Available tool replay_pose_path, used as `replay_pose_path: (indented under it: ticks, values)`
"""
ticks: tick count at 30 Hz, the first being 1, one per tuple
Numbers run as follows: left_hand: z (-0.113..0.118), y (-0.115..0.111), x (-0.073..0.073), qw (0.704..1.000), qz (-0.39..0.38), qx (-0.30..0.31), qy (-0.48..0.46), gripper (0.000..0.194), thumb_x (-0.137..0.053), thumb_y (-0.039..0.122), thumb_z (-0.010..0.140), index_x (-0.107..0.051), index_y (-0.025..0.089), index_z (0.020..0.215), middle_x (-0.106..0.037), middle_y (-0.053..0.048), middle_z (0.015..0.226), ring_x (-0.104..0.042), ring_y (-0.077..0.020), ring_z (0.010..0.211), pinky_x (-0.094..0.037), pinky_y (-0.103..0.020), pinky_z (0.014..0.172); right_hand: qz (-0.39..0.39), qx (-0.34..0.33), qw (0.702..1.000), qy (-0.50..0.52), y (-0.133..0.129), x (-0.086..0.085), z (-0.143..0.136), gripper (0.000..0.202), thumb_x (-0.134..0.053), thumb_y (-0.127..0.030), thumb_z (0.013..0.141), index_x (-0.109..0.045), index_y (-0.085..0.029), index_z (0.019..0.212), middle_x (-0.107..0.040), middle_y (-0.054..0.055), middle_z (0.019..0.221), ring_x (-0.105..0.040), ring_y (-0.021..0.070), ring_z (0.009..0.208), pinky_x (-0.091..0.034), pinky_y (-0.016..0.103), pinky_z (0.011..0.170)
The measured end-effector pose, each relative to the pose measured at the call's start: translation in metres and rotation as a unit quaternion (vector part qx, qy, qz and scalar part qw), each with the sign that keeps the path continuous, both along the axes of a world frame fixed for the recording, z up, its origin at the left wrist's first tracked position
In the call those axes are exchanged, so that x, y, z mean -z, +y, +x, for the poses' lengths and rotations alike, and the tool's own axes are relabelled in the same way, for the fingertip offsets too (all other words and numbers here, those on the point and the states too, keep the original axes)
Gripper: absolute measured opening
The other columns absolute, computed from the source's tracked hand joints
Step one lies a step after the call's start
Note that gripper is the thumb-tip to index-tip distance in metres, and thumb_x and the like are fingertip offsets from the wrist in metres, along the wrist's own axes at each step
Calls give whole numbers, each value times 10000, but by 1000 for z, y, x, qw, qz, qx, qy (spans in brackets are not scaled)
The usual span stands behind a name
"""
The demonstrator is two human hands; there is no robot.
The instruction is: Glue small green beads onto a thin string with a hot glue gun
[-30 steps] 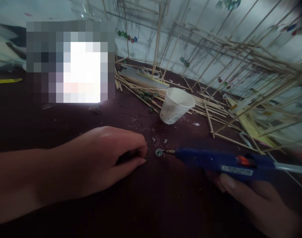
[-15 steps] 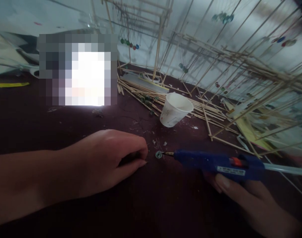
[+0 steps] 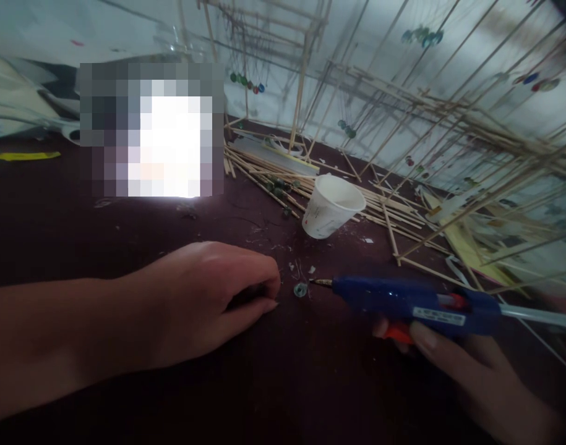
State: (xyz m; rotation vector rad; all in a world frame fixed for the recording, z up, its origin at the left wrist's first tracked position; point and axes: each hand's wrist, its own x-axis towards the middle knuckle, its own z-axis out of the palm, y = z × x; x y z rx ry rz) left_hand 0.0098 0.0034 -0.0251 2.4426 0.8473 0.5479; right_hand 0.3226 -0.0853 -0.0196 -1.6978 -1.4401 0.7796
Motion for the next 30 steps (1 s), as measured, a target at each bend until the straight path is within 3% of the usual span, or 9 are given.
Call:
replay_pose_path:
  ticks: [7,12,18,23,30]
  values:
    - [1,2,2,1000,6,1,-1,117,-606,265,987,-655,281,882,-740,33,793,-666,-169,693,-451,-285,595,13,12,1000,-24,0,-2,0,525,-763,-824,794,-871,-313,739,-811,51,752,-754,270,701,-656,319,648]
    - [1,1,1,1000,1,-1,0,113,-608,276,995,-658,287,894,-745,32,800,-672,-170,700,-460,-288,606,-4,-6,999,-33,-1,-1,3,475,-758,-757,834,-844,-318,677,-758,42,638,-698,250,581,-607,310,525]
    - [2,2,2,1000,5,2,-3,127,-601,275,985,-660,280,873,-737,36,768,-656,-162,664,-454,-286,587,10,24,998,-49,-6,6,8,437,-779,-732,817,-833,-314,700,-786,38,683,-741,274,625,-644,317,567]
    - [2,2,2,1000,7,-1,-3,134,-601,285,986,-648,285,860,-734,43,752,-657,-161,646,-449,-290,573,16,37,998,-45,-6,6,9,368,-819,-683,792,-858,-317,805,-831,32,814,-793,311,791,-682,331,703]
    - [1,3,3,1000,6,-3,6,129,-605,301,998,-641,297,874,-737,54,767,-665,-157,648,-456,-295,580,9,32,999,-40,-6,6,9,365,-808,-674,805,-837,-312,776,-801,40,768,-759,299,743,-668,337,683]
